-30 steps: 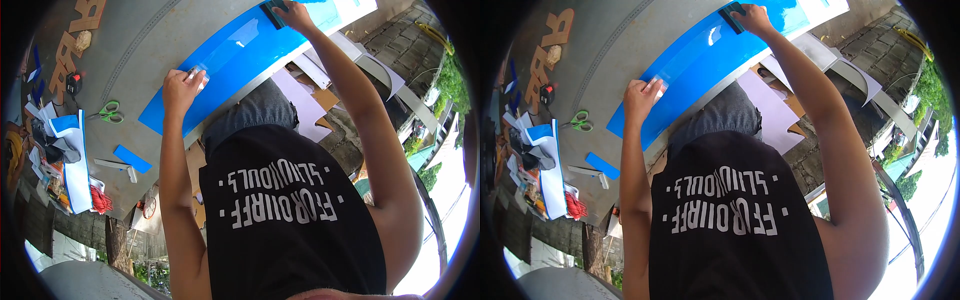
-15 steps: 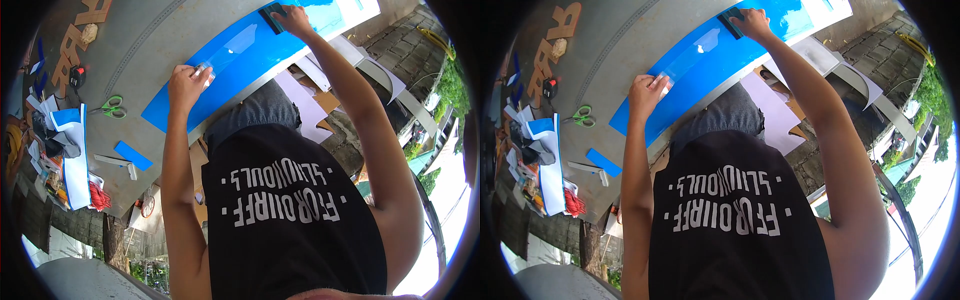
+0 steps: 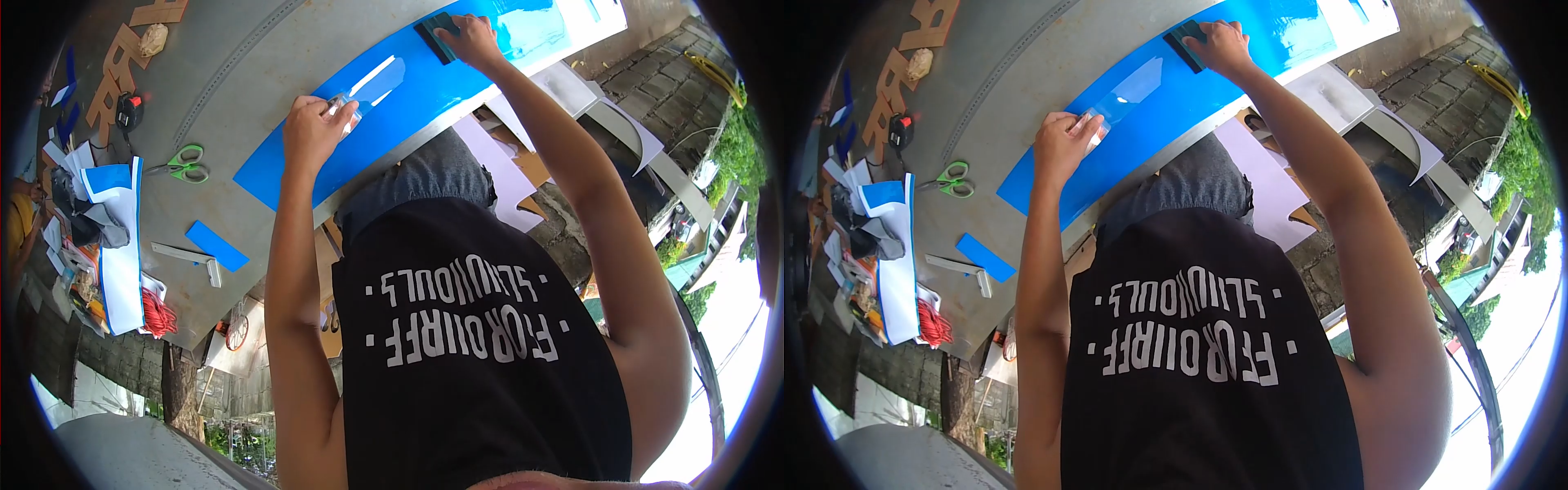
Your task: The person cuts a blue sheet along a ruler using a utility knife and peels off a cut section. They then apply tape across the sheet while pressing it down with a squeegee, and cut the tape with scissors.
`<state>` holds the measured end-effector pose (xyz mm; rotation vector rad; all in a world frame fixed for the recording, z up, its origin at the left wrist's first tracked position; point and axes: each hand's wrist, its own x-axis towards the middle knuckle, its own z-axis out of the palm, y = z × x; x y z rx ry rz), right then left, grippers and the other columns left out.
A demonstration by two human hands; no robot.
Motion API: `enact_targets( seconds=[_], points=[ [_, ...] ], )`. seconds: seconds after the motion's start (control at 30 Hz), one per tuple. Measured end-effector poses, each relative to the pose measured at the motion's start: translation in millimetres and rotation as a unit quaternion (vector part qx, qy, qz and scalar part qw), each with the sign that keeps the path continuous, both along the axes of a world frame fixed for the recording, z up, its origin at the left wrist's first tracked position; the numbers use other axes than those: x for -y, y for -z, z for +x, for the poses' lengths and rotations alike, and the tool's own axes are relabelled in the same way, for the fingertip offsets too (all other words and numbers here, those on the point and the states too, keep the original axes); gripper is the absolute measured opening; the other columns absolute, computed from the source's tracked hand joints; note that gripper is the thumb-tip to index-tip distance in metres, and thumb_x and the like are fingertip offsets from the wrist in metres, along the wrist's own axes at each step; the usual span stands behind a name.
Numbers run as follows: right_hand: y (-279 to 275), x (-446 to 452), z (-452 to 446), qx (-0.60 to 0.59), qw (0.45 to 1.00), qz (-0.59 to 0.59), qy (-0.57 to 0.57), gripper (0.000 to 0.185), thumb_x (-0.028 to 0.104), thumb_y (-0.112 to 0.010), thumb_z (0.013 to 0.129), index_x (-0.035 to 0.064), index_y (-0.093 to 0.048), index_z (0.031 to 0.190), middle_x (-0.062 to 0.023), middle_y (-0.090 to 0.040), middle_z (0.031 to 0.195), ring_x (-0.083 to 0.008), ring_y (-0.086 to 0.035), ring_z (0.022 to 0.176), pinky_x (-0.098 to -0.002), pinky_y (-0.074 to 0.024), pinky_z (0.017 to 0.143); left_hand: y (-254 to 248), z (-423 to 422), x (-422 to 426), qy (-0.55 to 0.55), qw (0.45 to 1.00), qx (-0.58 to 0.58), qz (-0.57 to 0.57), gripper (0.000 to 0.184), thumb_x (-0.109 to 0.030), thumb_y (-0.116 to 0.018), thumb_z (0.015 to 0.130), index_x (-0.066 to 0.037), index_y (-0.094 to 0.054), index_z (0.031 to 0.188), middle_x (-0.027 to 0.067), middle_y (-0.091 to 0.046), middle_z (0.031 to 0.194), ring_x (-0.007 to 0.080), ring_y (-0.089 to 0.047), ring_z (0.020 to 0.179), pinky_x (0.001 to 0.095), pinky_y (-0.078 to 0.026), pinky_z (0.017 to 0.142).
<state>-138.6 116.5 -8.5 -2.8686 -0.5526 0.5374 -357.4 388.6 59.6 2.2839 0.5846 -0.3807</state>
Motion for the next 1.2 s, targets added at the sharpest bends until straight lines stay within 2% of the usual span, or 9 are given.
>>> enact_targets(
  seconds=[0.17,0.23,0.77,0.83,1.2],
  points=[
    [-1.8,-6.8,-5.6,-0.025,1.0,-0.006,-0.006,0.049,0.05,-0.067,0.097,0.0098,-0.074,0.124,-0.0146,-0.069,0.113,-0.0369,-0.051,0.121,-0.0531,-0.0408,0.099,0.3,0.2,0.3,0.003,1.0,0.007,0.006,0.055,-0.054,-0.077,0.087,0.001,-0.077,0.085,0.019,-0.072,0.103,0.0335,-0.07,0.095,0.0435,-0.055,0.085],
    [-2.0,-9.2,-8.5,-0.02,1.0,-0.003,-0.008,0.049,0.05,-0.068,0.097,0.0094,-0.074,0.124,-0.0146,-0.069,0.114,-0.0366,-0.051,0.121,-0.0527,-0.0409,0.099,2.0,0.4,-1.1,0.018,1.0,-0.009,-0.004,0.06,-0.056,-0.077,0.087,0.004,-0.078,0.092,0.0201,-0.07,0.108,0.0326,-0.072,0.092,0.044,-0.058,0.08],
    [-14.6,-38.0,-37.8,-0.055,0.998,-0.004,0.01,0.048,0.046,-0.07,0.097,0.0078,-0.074,0.126,-0.0146,-0.067,0.122,-0.0361,-0.052,0.122,-0.0522,-0.0418,0.101,-1.5,2.4,1.0,0.024,1.0,0.013,0.014,0.059,-0.057,-0.077,0.088,0.002,-0.079,0.089,0.0185,-0.071,0.104,0.0315,-0.072,0.089,0.0429,-0.057,0.076],
    [-12.2,-40.6,-42.1,-0.049,0.999,-0.001,0.006,0.048,0.046,-0.07,0.097,0.0079,-0.073,0.127,-0.0146,-0.067,0.122,-0.0364,-0.051,0.122,-0.0522,-0.042,0.101,-5.1,4.4,2.4,0.008,1.0,-0.007,0.002,0.059,-0.056,-0.077,0.087,0.003,-0.077,0.088,0.0202,-0.072,0.105,0.0355,-0.071,0.096,0.0441,-0.056,0.087],
    [-14.0,-57.3,-59.9,-0.046,0.999,-0.006,0.01,0.053,0.044,-0.07,0.097,0.0055,-0.071,0.132,-0.0138,-0.069,0.123,-0.0351,-0.052,0.124,-0.052,-0.0425,0.103,-4.3,5.0,2.7,0.021,1.0,0.011,0.0,0.061,-0.058,-0.076,0.087,0.002,-0.077,0.088,0.0217,-0.072,0.105,0.0364,-0.07,0.097,0.0458,-0.055,0.087]
  ],
)
